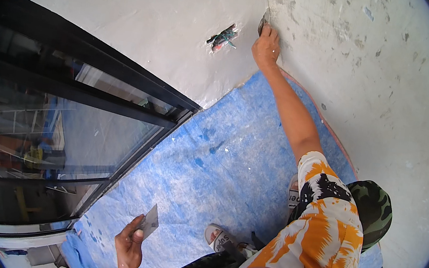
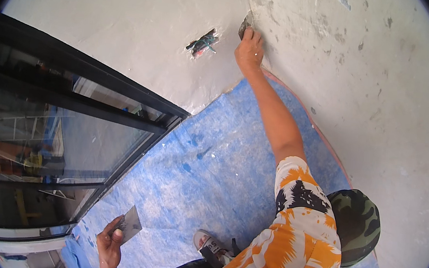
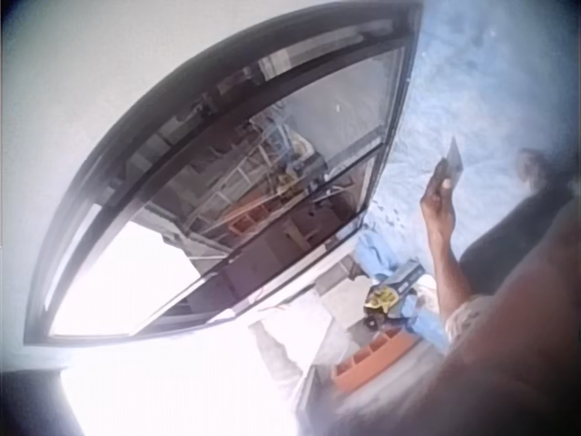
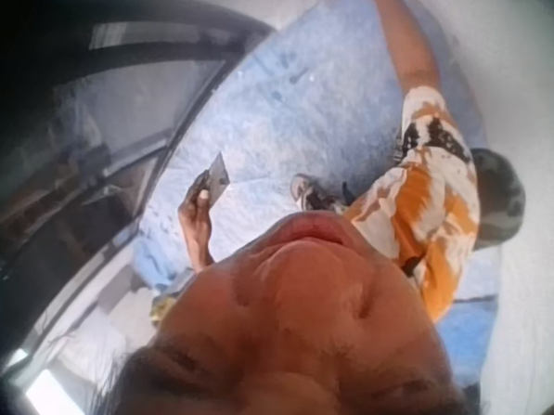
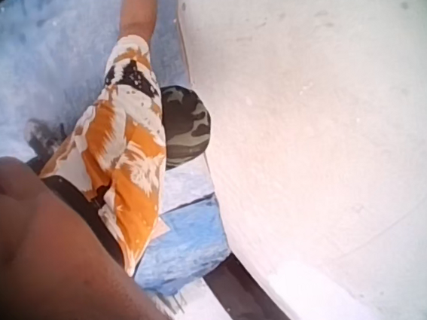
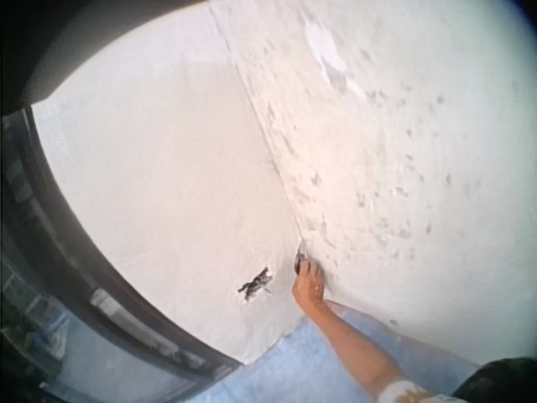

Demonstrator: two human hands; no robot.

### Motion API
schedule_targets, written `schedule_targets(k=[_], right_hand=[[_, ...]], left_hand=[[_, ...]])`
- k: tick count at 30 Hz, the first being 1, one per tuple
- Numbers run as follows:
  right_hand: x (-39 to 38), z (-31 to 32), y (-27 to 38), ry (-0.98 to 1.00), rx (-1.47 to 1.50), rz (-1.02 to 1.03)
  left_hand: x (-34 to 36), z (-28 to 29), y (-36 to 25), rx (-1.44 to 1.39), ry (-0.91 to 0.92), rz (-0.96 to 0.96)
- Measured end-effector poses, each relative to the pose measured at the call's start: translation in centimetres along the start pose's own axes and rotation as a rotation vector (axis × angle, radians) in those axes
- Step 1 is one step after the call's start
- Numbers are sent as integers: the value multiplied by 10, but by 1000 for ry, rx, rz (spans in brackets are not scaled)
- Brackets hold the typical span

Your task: The person applies plaster to a wall using a trowel and a smaller scraper. They repeatedly scoop plaster from a board and smooth it onto the wall surface near a window frame.

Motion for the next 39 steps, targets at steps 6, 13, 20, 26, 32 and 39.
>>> schedule_targets(k=[6,13,20,26,32,39], right_hand=[[-1,10,-3,-14,100,10],[-53,6,34,53,171,82],[-55,0,-21,-126,225,-118],[-21,-5,18,-42,111,-72],[-48,28,40,-129,338,67],[-4,28,38,-208,214,-128]], left_hand=[[-1,5,0,0,-26,-25],[4,2,4,-27,3,6],[-1,8,14,-27,-34,32],[-6,11,15,-48,-19,57],[-3,12,11,-18,-35,37],[-8,16,16,-36,-17,55]])
Point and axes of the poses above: each hand's wrist, its own x-axis towards the middle knuckle, its own z-axis out of the back of the hand, y = z × x, the point moved 4 cm from there along x, towards the middle knuckle, and after that the axes turned 13 degrees about -y, right-handed, at the moved point
